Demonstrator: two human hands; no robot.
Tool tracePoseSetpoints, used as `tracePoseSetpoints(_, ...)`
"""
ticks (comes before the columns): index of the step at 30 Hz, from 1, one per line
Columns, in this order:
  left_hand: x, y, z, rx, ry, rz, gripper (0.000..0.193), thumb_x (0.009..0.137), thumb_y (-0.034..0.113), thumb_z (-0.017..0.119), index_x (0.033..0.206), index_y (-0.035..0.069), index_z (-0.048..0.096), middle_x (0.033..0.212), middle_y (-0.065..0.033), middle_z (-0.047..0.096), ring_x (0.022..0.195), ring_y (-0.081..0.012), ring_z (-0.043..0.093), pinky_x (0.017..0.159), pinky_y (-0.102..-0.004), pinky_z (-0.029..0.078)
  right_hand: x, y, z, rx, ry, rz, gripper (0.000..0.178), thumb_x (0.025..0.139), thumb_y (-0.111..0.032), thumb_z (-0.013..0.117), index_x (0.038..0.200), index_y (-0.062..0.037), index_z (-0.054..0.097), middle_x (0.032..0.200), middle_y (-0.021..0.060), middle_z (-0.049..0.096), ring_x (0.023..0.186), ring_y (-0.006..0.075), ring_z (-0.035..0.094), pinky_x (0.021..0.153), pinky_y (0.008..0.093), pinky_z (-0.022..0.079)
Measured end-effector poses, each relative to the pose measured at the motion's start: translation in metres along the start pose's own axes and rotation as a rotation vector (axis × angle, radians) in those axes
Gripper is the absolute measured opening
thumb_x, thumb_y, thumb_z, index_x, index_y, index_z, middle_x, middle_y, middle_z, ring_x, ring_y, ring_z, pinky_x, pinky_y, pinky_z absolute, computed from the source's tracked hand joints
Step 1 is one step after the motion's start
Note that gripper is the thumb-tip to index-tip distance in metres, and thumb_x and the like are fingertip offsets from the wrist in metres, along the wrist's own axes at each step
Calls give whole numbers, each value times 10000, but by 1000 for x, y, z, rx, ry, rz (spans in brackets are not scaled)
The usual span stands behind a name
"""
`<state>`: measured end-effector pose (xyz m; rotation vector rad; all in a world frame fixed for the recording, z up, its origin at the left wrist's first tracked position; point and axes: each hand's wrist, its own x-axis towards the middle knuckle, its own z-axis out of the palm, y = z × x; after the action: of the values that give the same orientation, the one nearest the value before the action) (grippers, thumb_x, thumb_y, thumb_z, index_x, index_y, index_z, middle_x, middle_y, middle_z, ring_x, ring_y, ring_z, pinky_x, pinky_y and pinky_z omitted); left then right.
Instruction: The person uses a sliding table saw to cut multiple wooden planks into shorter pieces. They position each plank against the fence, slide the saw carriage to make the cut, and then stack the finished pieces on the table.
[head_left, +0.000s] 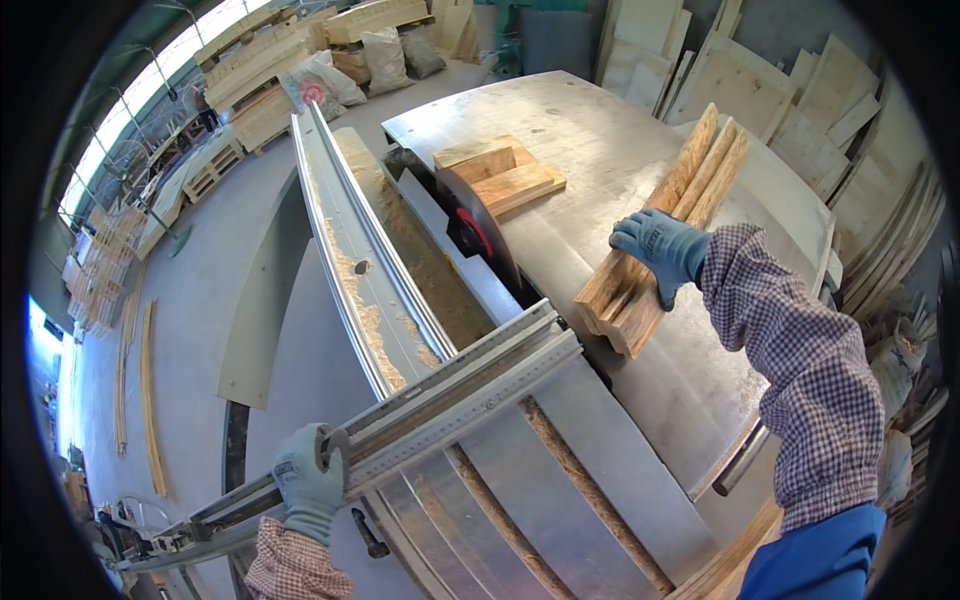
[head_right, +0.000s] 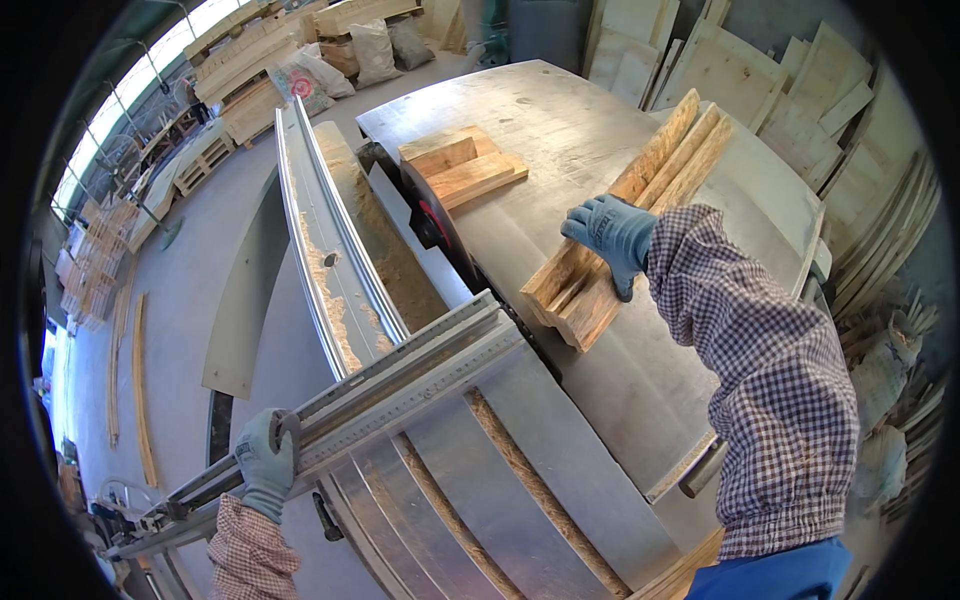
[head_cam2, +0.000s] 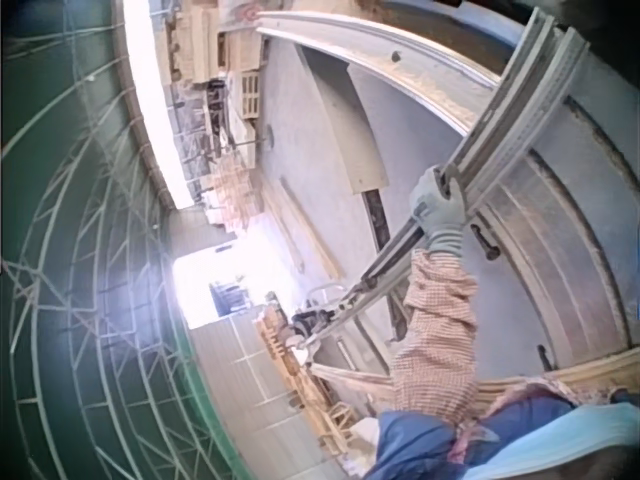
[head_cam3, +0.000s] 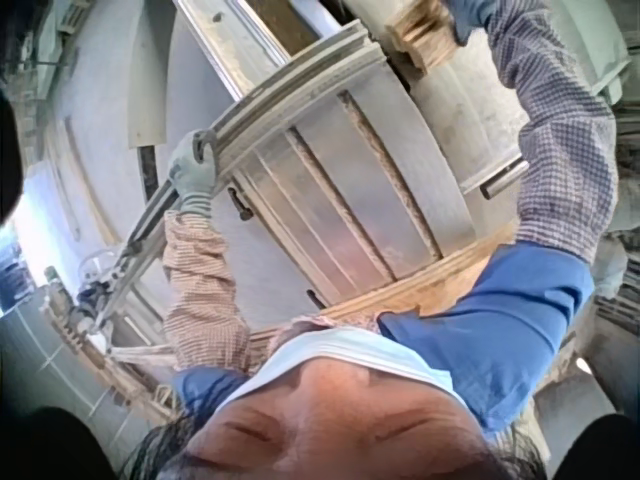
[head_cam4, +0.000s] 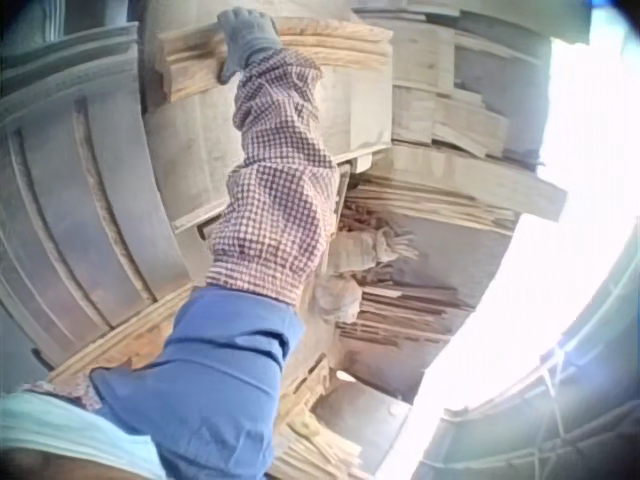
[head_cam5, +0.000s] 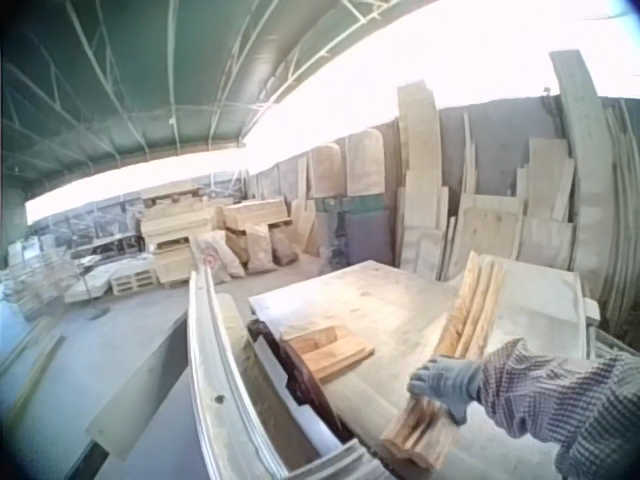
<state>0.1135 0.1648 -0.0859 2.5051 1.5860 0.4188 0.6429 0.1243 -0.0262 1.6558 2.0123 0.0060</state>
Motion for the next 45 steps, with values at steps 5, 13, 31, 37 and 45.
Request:
tracePoseSetpoints(5, 0, -2, 4, 25, 42, 24, 248, 741, 173, 652, 970, 85, 616, 878, -126, 616, 865, -331, 581, 810, -432, 435, -38, -9, 6, -29, 71, 45, 984, 411, -403, 867, 1291, -163, 497, 1181, 102, 489, 1141, 276, 459, 1022, 389, 329)
tracePoseSetpoints(13, 1, 6, 5, -8, 34, -27, 224, 728, 149, 665, 931, 67, 618, 867, -121, 620, 859, -333, 581, 806, -428, 436, -54, -7, 47, 24, 323, -108, 716, 485, -346, 841, 1102, -111, 566, 1093, 79, 562, 1129, 273, 501, 1093, 427, 309)
tracePoseSetpoints(31, -187, -36, -69, -478, 179, 405, 581, 812, 281, 704, 1303, 63, 482, 1294, -186, 497, 1236, -346, 451, 1075, -511, 323, -157, -338, -59, 179, 351, -385, 487, 579, -396, 785, 919, -101, 600, 874, 84, 569, 851, 257, 550, 839, 423, 433)
tracePoseSetpoints(37, -235, -209, -150, -447, 612, -204, 583, 827, 78, 659, 1348, 6, 409, 1358, -160, 460, 1317, -292, 394, 1115, -428, 299, -100, -458, -128, 311, 450, -315, 573, 573, -428, 804, 996, -110, 582, 905, 75, 583, 886, 255, 554, 841, 417, 430)
tracePoseSetpoints(45, -172, -433, -201, -1150, 851, -595, 573, 905, 216, 657, 1332, -59, 391, 1281, -125, 517, 1195, -208, 503, 994, -306, 408, -21, -590, -199, 439, 522, -255, 620, 597, -433, 786, 1091, -120, 581, 994, 73, 594, 982, 255, 545, 877, 438, 407)
